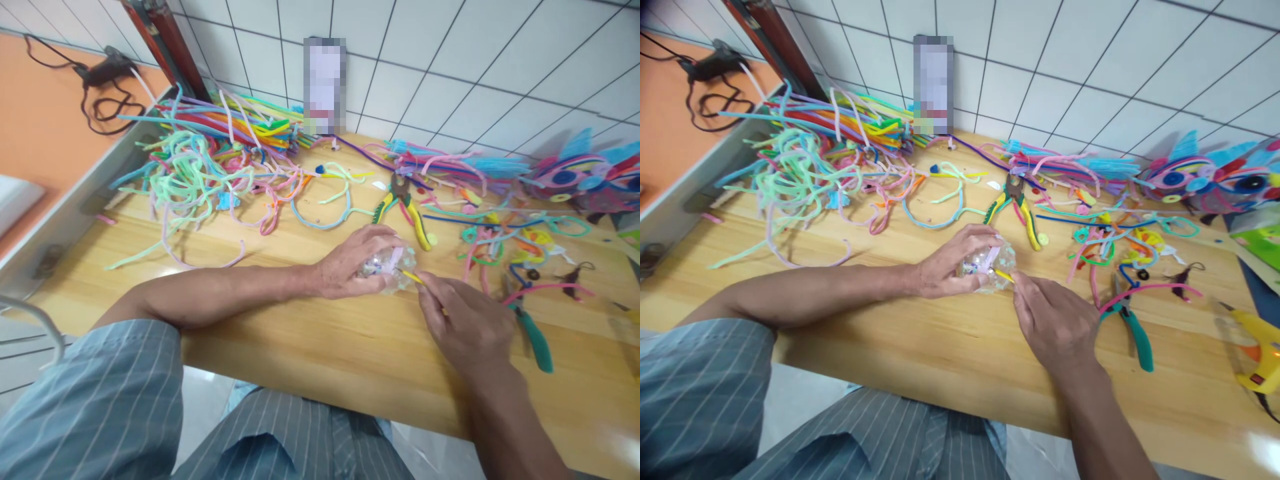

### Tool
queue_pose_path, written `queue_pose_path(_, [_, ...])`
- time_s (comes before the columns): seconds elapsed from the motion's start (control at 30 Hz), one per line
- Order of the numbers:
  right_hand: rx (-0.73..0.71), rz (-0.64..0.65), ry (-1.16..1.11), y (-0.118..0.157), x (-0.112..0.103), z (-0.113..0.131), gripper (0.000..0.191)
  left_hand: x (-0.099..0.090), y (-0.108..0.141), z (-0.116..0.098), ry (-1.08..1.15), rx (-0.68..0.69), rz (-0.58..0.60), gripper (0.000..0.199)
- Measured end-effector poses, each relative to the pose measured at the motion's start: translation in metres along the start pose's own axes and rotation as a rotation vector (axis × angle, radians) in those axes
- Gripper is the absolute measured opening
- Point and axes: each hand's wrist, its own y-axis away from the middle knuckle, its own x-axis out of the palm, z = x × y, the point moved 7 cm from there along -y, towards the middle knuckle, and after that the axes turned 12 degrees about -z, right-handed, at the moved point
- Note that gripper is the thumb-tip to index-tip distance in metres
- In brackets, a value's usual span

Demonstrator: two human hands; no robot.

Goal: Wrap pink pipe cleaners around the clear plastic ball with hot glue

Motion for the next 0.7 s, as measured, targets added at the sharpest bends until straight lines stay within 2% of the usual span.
queue_pose_path(0.27, [0.034, 0.005, -0.051, 0.002, 0.002, -0.002, 0.031, -0.001, 0.000, -0.002, 0.008, -0.011, 0.007, 0.061])
queue_pose_path(0.43, [0.119, -0.012, -0.079, 0.008, -0.001, -0.008, 0.034, 0.000, 0.000, -0.001, 0.021, -0.037, 0.021, 0.061])
queue_pose_path(0.53, [0.273, -0.009, -0.070, 0.017, -0.002, -0.018, 0.028, 0.000, 0.001, 0.001, 0.024, -0.046, 0.029, 0.062])
queue_pose_path(0.63, [0.515, -0.045, -0.099, 0.032, -0.003, -0.035, 0.021, 0.001, 0.001, 0.002, 0.022, -0.051, 0.029, 0.062])
queue_pose_path(0.7, [0.664, -0.094, -0.154, 0.041, -0.003, -0.046, 0.024, 0.001, 0.001, 0.002, 0.023, -0.042, 0.015, 0.062])
